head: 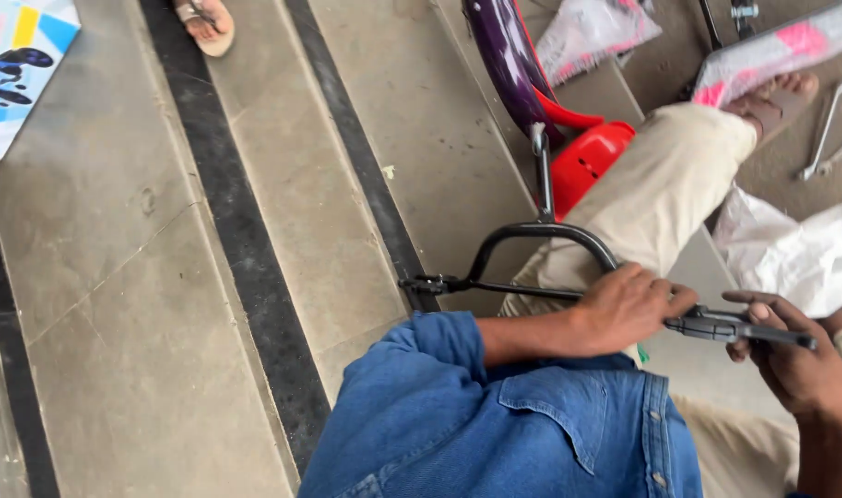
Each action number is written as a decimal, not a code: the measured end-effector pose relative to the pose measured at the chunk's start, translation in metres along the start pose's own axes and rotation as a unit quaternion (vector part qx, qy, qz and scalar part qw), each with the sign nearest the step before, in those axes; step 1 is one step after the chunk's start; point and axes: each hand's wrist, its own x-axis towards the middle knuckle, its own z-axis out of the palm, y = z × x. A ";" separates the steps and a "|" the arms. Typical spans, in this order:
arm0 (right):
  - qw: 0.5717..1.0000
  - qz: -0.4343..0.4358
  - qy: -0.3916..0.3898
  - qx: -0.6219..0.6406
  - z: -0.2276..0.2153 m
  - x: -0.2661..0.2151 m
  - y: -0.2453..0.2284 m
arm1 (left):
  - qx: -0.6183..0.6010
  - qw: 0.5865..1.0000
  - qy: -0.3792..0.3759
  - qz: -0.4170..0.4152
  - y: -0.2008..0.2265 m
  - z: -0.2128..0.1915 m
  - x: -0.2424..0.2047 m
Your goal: The person sits on steps assembling a children's tricycle handlebar. They fit a brake lever onto the handlebar, tighten it with a screwdriver, position the handlebar on the tricycle stem, and push a red handle grip onto the bar end by hand.
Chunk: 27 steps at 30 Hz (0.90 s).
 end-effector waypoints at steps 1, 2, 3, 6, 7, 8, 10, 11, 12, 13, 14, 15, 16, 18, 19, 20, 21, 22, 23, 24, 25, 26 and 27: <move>1.000 -0.011 -0.009 -0.005 0.002 0.005 -0.002 | 0.011 1.000 0.008 -0.006 0.003 -0.003 0.005; 1.000 -0.009 0.012 0.018 0.003 0.003 -0.002 | 0.032 0.998 -0.012 -0.045 0.010 -0.005 0.010; 0.999 -0.007 0.032 0.041 0.003 0.002 -0.002 | 0.052 0.995 -0.033 -0.084 0.017 -0.007 0.015; 0.996 0.011 0.076 0.034 -0.016 0.016 0.026 | 0.076 0.993 -0.038 -0.086 0.032 0.007 0.020; 0.997 0.001 0.072 0.037 -0.024 0.019 0.037 | 0.085 0.992 -0.033 -0.086 0.032 0.018 0.017; 0.997 0.025 0.073 0.025 -0.031 0.026 0.048 | -0.013 0.995 -0.014 -0.094 0.031 0.029 0.016; 0.997 0.036 0.068 0.008 -0.044 0.042 0.070 | -0.102 0.989 0.019 -0.103 0.023 0.032 0.012; 0.997 0.045 0.057 -0.002 -0.049 0.052 0.083 | -0.039 0.998 0.012 -0.043 0.018 0.025 0.008; 0.997 0.054 0.047 -0.022 -0.063 0.059 0.090 | 0.022 1.000 0.009 0.010 0.019 0.020 0.007; 0.998 0.041 0.043 -0.038 -0.073 0.066 0.091 | 0.028 0.999 0.027 0.001 0.022 0.030 0.010; 0.996 0.061 0.055 -0.041 -0.076 0.074 0.096 | 0.026 0.999 0.017 0.016 0.019 0.038 0.008; 0.994 0.082 0.066 -0.043 -0.080 0.083 0.100 | 0.024 0.999 0.006 0.030 0.017 0.047 0.009; 0.995 0.071 0.060 -0.045 -0.118 0.123 0.141 | 0.035 0.999 0.011 0.027 0.014 0.052 0.011; 0.990 -0.025 0.110 -0.080 -0.175 0.178 0.227 | -0.009 0.999 -0.013 -0.036 0.011 0.064 0.015; 0.991 -0.030 0.105 -0.080 -0.174 0.188 0.226 | -0.003 0.999 -0.010 -0.039 0.002 0.063 0.017; 0.988 -0.024 0.124 -0.084 -0.177 0.187 0.229 | 0.000 1.000 -0.001 -0.014 0.002 0.062 0.018; 0.986 -0.018 0.142 -0.088 -0.182 0.186 0.232 | 0.003 1.000 0.008 0.010 0.001 0.062 0.019; 0.986 -0.018 0.139 -0.087 -0.178 0.175 0.217 | 0.005 1.000 0.007 0.008 -0.005 0.041 0.019; 0.985 -0.023 0.138 -0.097 -0.167 0.169 0.201 | -0.024 0.999 0.014 0.028 -0.011 0.019 0.019; 0.985 -0.028 0.135 -0.107 -0.151 0.167 0.184 | -0.053 0.997 0.022 0.046 -0.016 -0.002 0.019; 0.984 -0.033 0.132 -0.118 -0.146 0.159 0.169 | -0.051 0.998 0.020 0.042 -0.020 -0.011 0.016; 0.983 -0.039 0.130 -0.126 -0.139 0.152 0.152 | -0.012 0.998 0.022 0.050 -0.025 -0.021 0.014; 0.982 -0.045 0.127 -0.135 -0.131 0.146 0.135 | 0.026 0.998 0.024 0.059 -0.030 -0.030 0.013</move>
